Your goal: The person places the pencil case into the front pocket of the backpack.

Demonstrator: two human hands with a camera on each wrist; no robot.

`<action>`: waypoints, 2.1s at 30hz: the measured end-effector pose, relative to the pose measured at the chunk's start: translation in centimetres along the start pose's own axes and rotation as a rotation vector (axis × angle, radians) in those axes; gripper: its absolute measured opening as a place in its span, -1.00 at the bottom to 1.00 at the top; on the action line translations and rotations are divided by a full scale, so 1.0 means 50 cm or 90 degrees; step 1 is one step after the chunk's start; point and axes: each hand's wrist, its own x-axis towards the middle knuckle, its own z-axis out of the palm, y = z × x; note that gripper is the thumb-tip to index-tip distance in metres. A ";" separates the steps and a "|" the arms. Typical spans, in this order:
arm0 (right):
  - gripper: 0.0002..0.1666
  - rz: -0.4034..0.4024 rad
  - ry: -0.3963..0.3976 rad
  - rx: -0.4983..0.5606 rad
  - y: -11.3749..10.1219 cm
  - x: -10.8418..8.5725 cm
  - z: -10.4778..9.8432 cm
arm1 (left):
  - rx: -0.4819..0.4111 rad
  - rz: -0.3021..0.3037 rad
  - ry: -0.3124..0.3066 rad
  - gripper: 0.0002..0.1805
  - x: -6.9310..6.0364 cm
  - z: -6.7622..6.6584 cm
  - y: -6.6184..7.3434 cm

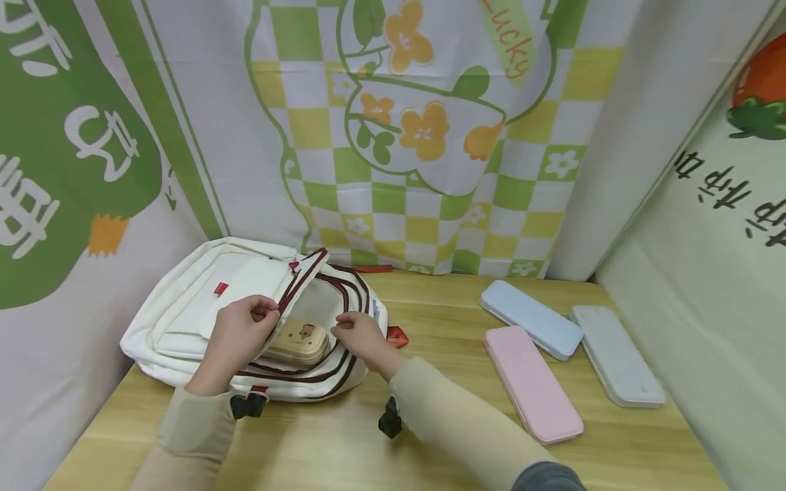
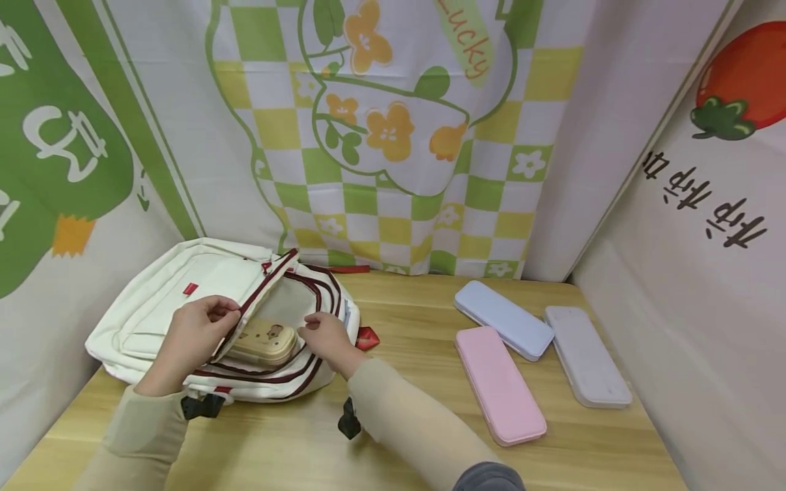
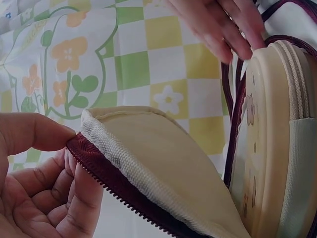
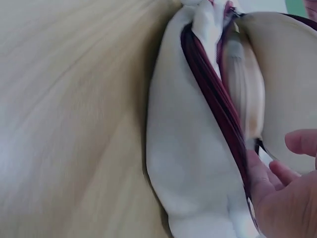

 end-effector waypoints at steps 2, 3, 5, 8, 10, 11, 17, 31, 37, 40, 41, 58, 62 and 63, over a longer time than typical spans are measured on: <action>-0.60 0.003 -0.012 0.029 0.003 -0.006 -0.021 | -0.002 -0.004 -0.004 -0.85 -0.001 0.001 0.000; -0.59 0.004 -0.016 0.045 0.003 -0.011 -0.033 | -0.003 -0.004 -0.006 -0.84 -0.001 0.002 -0.001; -0.57 0.008 -0.016 0.068 0.005 -0.020 -0.057 | -0.003 -0.004 -0.013 -0.84 -0.001 0.002 0.000; -0.54 0.014 -0.007 0.091 0.012 -0.037 -0.095 | -0.001 -0.002 -0.019 -0.84 -0.001 0.001 0.001; -0.53 0.016 -0.005 0.101 0.019 -0.049 -0.124 | 0.001 0.000 -0.021 -0.84 -0.001 0.000 0.001; -0.52 0.019 -0.005 0.107 0.022 -0.056 -0.138 | 0.003 0.001 -0.023 -0.84 -0.001 0.000 0.002; -0.48 0.030 0.008 0.130 0.041 -0.096 -0.231 | 0.008 0.005 -0.033 -0.84 0.000 -0.001 0.000; -0.39 0.068 0.052 0.130 0.061 -0.191 -0.374 | 0.002 0.013 -0.034 -0.84 0.003 0.003 -0.001; -0.38 0.080 0.080 0.100 0.087 -0.245 -0.417 | -0.009 0.013 -0.044 -0.84 0.000 0.007 -0.004; -0.38 0.073 0.090 0.098 0.102 -0.266 -0.441 | -0.011 0.016 -0.038 -0.85 0.000 0.008 -0.004; -0.38 0.073 0.093 0.097 0.106 -0.273 -0.448 | -0.012 0.017 -0.038 -0.85 0.000 0.009 -0.004; -0.36 0.136 0.131 0.053 0.160 -0.351 -0.532 | -0.013 0.010 -0.052 -0.84 0.002 0.011 -0.004; -0.34 0.160 0.144 0.053 0.173 -0.366 -0.546 | -0.016 0.006 -0.055 -0.84 0.002 0.013 -0.005; -0.33 0.164 0.146 0.054 0.177 -0.368 -0.549 | -0.016 0.006 -0.055 -0.84 0.003 0.013 -0.005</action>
